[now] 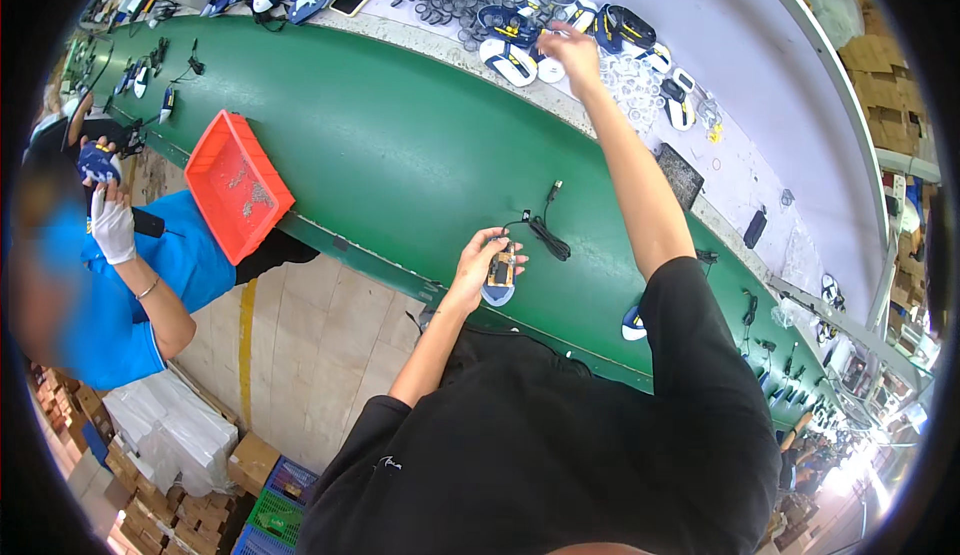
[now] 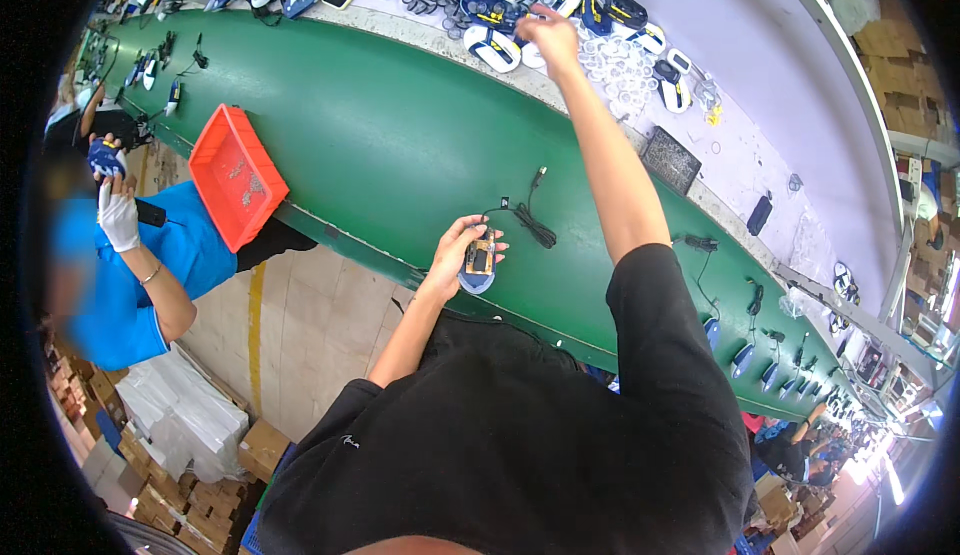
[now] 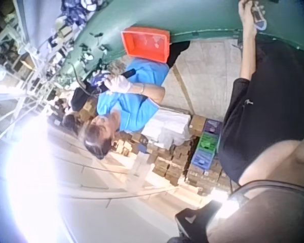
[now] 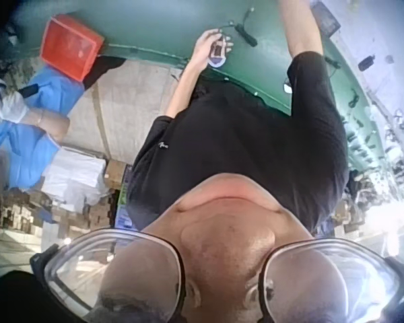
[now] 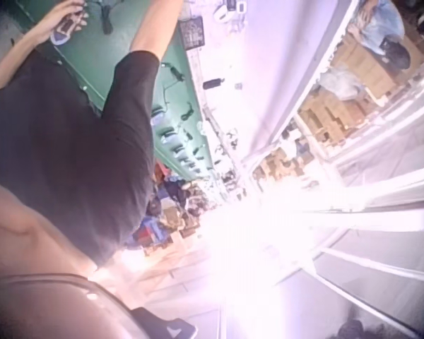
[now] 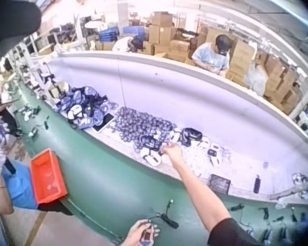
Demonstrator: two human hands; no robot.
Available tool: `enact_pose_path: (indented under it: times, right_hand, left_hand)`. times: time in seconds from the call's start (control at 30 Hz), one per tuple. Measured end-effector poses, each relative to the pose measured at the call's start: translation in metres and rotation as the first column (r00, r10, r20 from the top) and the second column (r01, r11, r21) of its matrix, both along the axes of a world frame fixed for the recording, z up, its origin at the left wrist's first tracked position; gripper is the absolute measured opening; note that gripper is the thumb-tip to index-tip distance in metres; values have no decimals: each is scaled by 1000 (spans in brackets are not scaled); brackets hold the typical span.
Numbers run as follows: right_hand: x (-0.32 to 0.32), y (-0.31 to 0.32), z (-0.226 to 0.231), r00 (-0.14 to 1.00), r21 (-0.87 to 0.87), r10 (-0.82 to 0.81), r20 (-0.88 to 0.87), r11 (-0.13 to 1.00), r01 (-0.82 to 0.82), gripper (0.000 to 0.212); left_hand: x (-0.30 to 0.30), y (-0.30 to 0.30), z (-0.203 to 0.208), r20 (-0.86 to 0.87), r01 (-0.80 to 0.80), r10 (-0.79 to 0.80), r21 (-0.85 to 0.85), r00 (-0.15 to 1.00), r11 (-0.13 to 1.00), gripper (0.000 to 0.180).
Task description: The person assembles computer mice by installing small components into mouse bases, snapping the outer shells together by hand, and placing the assembled mice on the conveyor belt.
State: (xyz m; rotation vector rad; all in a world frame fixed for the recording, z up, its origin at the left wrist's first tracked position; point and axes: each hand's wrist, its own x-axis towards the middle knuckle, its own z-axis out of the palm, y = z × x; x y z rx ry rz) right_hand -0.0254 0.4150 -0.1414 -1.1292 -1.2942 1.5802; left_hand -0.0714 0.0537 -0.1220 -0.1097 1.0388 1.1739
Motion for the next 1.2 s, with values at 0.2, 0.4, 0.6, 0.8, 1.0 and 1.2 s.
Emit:
enact_pose_path:
  times: [0.2,0.4,0.6,0.8,1.0,1.2]
  right_hand:
    - [70,-47,-16,522,553,-486,701,832,31,37]
    - [141,-81,-56,423,515,-535,731,840,172,31]
    - [147,-154,49,906,-14,-284,315,953,304,30]
    - [175,-283,126,951,-158,-171,-256,978,133,32]
    - [194,-358,156,882,-232,-309,-356,943,237,28]
    - [190,-396,157,893,7,-398,-211,913,409,23]
  left_hand:
    - [-3,5,-7,-29,-18,17,-42,999,999,26]
    - [8,13,3,-71,98,-99,-23,993,995,26]
    - [21,16,37,-113,164,-159,40,981,986,26]
    - [55,14,87,-100,178,-158,245,982,953,28]
    - [82,-1,123,-140,207,-170,324,976,923,28]
    - [99,-20,134,-284,237,-125,405,951,883,35]
